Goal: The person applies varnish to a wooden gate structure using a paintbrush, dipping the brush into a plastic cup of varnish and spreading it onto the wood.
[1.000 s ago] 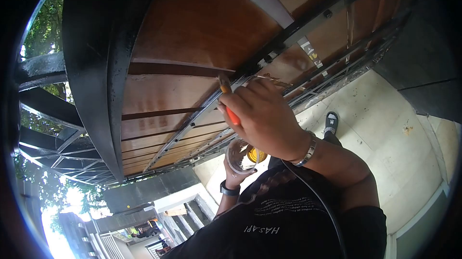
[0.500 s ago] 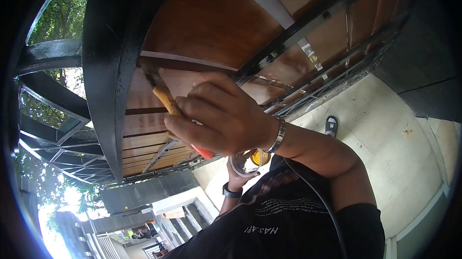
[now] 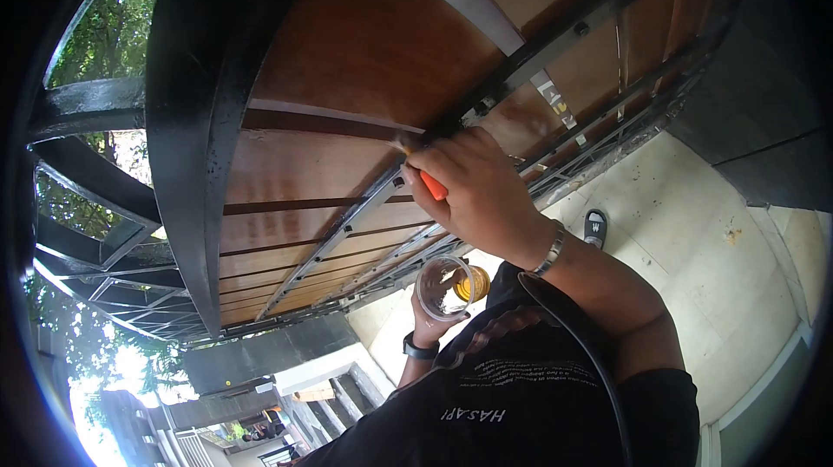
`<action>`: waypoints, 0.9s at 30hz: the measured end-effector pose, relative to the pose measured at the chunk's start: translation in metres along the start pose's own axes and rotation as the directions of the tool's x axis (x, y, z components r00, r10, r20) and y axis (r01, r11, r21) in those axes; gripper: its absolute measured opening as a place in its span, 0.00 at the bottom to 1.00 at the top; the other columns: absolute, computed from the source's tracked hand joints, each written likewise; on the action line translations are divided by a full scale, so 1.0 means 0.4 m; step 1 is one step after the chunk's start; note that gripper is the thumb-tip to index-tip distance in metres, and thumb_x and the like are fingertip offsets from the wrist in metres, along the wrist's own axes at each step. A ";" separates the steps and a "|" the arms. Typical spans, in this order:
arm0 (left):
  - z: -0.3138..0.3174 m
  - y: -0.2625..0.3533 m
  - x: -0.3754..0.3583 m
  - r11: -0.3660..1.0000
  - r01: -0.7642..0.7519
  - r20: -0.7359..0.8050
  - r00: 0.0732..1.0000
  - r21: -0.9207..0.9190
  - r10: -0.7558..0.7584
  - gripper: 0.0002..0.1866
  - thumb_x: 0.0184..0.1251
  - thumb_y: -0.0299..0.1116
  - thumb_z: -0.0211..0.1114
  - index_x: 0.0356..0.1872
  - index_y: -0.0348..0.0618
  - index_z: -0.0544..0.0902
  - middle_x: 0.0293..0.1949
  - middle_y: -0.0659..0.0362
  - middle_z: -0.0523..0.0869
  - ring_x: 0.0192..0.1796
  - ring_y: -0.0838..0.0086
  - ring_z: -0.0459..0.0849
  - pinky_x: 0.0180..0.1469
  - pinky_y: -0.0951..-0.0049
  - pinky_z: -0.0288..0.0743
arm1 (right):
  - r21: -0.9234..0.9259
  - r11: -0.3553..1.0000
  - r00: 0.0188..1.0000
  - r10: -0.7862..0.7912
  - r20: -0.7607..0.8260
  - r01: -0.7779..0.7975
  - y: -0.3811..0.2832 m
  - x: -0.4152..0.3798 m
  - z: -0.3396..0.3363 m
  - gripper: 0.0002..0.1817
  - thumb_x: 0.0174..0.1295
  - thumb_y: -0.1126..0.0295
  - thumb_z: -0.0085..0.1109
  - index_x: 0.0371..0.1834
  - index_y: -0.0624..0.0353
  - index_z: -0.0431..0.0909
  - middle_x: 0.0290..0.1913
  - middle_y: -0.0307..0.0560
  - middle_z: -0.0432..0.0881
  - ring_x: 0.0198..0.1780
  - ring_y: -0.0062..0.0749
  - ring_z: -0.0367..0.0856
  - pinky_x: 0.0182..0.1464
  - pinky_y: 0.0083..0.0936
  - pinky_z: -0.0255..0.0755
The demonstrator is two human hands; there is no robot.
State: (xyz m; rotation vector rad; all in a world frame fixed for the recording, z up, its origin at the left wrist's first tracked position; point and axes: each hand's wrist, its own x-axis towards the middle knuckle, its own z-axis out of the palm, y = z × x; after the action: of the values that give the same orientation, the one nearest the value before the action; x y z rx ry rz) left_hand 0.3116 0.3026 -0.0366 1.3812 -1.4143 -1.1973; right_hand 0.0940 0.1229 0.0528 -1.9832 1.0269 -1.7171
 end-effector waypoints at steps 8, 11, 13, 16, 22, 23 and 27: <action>0.009 0.023 0.022 1.000 -0.019 0.003 1.000 -0.016 0.019 0.56 0.34 0.35 0.87 0.68 0.35 0.63 0.62 0.48 0.75 0.64 0.61 0.76 0.69 0.59 0.68 | 0.053 0.990 0.991 -0.135 0.024 0.134 -0.026 0.051 0.000 0.12 0.59 0.72 0.65 0.45 0.57 0.78 0.34 0.43 0.80 0.37 0.38 0.77 0.48 0.36 0.68; 0.011 0.017 0.024 0.999 -0.007 0.005 1.000 -0.044 0.007 0.56 0.34 0.34 0.87 0.68 0.35 0.62 0.62 0.48 0.75 0.64 0.60 0.76 0.69 0.58 0.68 | 0.291 0.924 0.967 -0.217 -0.136 0.249 -0.022 0.061 0.003 0.12 0.58 0.73 0.65 0.45 0.56 0.79 0.35 0.42 0.81 0.37 0.37 0.77 0.48 0.35 0.68; 0.013 0.026 0.023 0.999 -0.008 -0.004 1.000 -0.036 0.008 0.56 0.34 0.34 0.87 0.68 0.35 0.63 0.62 0.48 0.75 0.64 0.60 0.76 0.68 0.59 0.68 | 0.352 0.906 0.966 -0.175 -0.189 0.233 -0.011 0.050 0.014 0.14 0.59 0.71 0.66 0.48 0.55 0.77 0.37 0.39 0.83 0.37 0.33 0.80 0.43 0.32 0.71; 0.010 0.031 0.021 0.999 -0.009 -0.030 1.000 -0.038 0.007 0.56 0.33 0.34 0.88 0.68 0.35 0.63 0.62 0.49 0.75 0.64 0.61 0.76 0.68 0.59 0.68 | 0.184 0.975 0.992 -0.125 -0.023 0.127 -0.002 0.026 -0.024 0.15 0.59 0.71 0.66 0.49 0.55 0.78 0.38 0.40 0.83 0.39 0.33 0.81 0.44 0.32 0.72; 0.001 0.046 0.017 0.996 0.049 -0.004 0.999 -0.071 -0.049 0.56 0.34 0.34 0.87 0.68 0.35 0.63 0.63 0.50 0.74 0.66 0.63 0.73 0.70 0.61 0.65 | -0.083 0.786 0.790 -0.610 0.054 0.613 -0.067 0.062 -0.051 0.10 0.60 0.65 0.65 0.45 0.49 0.81 0.42 0.44 0.82 0.43 0.31 0.82 0.51 0.33 0.76; 0.001 0.045 0.014 0.997 0.038 0.000 0.999 -0.068 -0.038 0.56 0.34 0.34 0.87 0.68 0.35 0.62 0.63 0.50 0.74 0.66 0.63 0.73 0.70 0.61 0.65 | -0.170 0.695 0.715 -0.684 0.143 0.699 -0.082 0.090 -0.055 0.10 0.61 0.64 0.65 0.44 0.50 0.81 0.44 0.45 0.83 0.44 0.30 0.82 0.51 0.32 0.77; 0.001 0.044 0.011 0.996 -0.032 -0.015 0.999 -0.088 0.030 0.56 0.35 0.35 0.87 0.68 0.36 0.62 0.63 0.50 0.74 0.66 0.63 0.73 0.70 0.61 0.65 | -0.246 0.526 0.581 -0.746 0.327 0.814 -0.110 0.136 -0.047 0.07 0.61 0.66 0.64 0.41 0.52 0.82 0.44 0.45 0.84 0.44 0.32 0.82 0.50 0.33 0.78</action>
State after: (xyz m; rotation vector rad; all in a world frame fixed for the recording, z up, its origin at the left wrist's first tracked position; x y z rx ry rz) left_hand 0.3069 0.2975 -0.0199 1.2999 -1.3521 -1.2135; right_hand 0.0905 0.1196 0.1251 -3.1442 0.3681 -1.7173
